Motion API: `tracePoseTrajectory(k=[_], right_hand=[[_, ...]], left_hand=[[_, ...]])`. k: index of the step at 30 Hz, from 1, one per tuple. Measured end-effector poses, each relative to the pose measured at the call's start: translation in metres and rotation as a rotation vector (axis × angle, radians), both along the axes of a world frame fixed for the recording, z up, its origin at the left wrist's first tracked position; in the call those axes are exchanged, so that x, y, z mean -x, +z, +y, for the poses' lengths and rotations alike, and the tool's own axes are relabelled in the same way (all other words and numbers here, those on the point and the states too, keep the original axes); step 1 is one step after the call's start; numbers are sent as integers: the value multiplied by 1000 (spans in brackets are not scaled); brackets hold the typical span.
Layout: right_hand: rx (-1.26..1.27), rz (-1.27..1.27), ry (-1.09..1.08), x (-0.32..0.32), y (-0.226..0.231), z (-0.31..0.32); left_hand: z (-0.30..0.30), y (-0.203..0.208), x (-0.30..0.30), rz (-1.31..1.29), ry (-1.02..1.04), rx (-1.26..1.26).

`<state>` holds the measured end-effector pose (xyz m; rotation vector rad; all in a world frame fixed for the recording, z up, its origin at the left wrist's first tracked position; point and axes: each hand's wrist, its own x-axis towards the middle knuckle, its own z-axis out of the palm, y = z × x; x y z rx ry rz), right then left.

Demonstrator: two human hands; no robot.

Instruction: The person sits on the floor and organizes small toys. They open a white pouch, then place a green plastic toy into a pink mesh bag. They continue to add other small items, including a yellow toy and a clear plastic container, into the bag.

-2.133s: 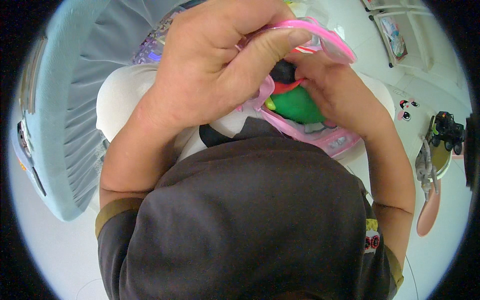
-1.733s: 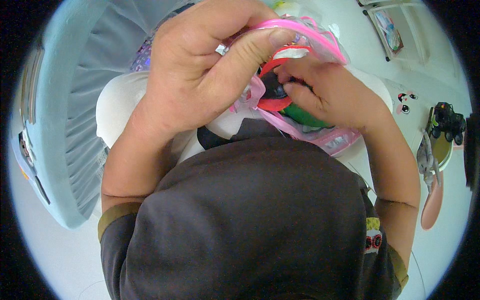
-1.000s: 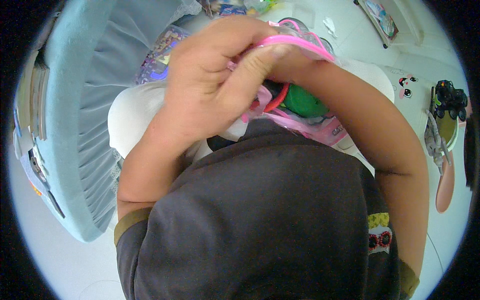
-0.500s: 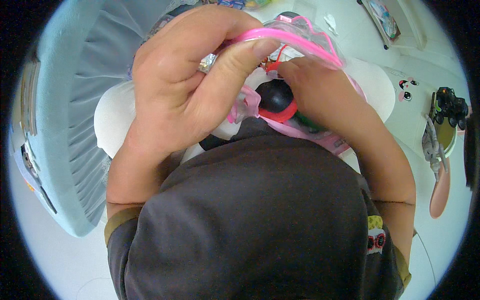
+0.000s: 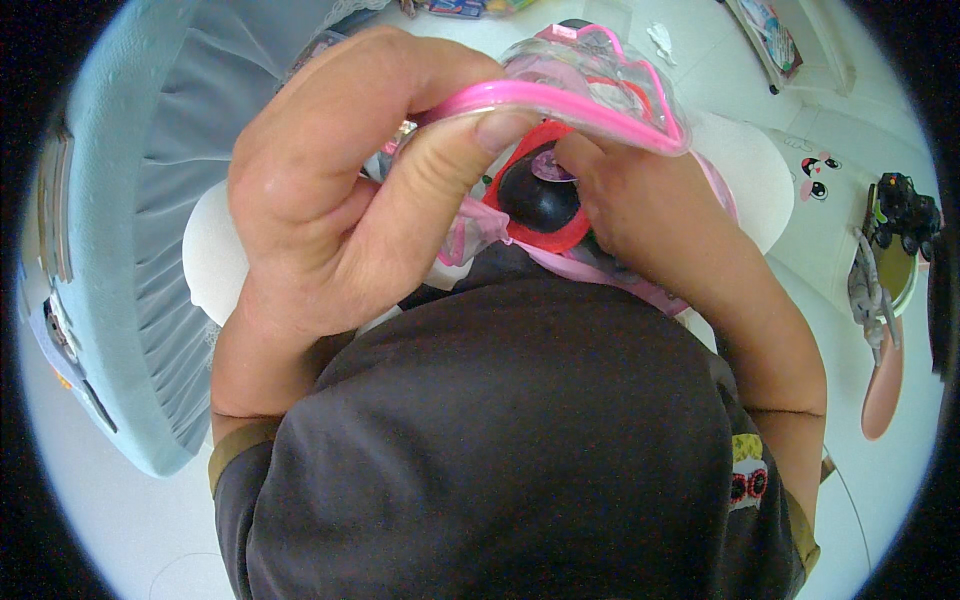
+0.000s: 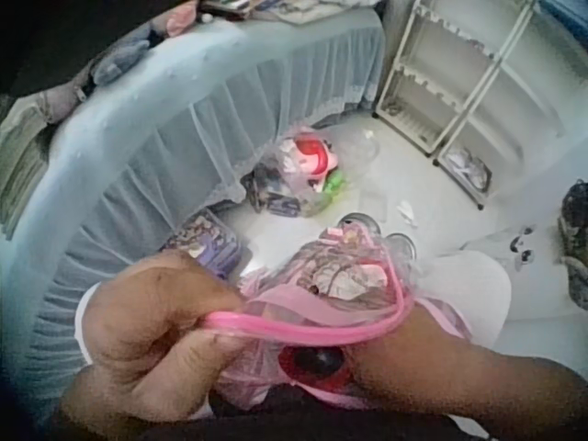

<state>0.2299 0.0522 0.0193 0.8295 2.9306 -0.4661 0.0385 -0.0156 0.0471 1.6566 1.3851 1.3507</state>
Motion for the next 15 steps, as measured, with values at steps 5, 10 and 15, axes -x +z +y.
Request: tracePoseTrajectory(k=[5,10,15], right_hand=[[-41,16,13,-2,3,0],[8,-47,-44,-2,3,-1],[28,-26,-67,-2,5,3]], left_hand=[[-1,-2,1,-4,25,45],[-1,-2,-2,-76,72,127],[0,-3,-3,-115,104,213]])
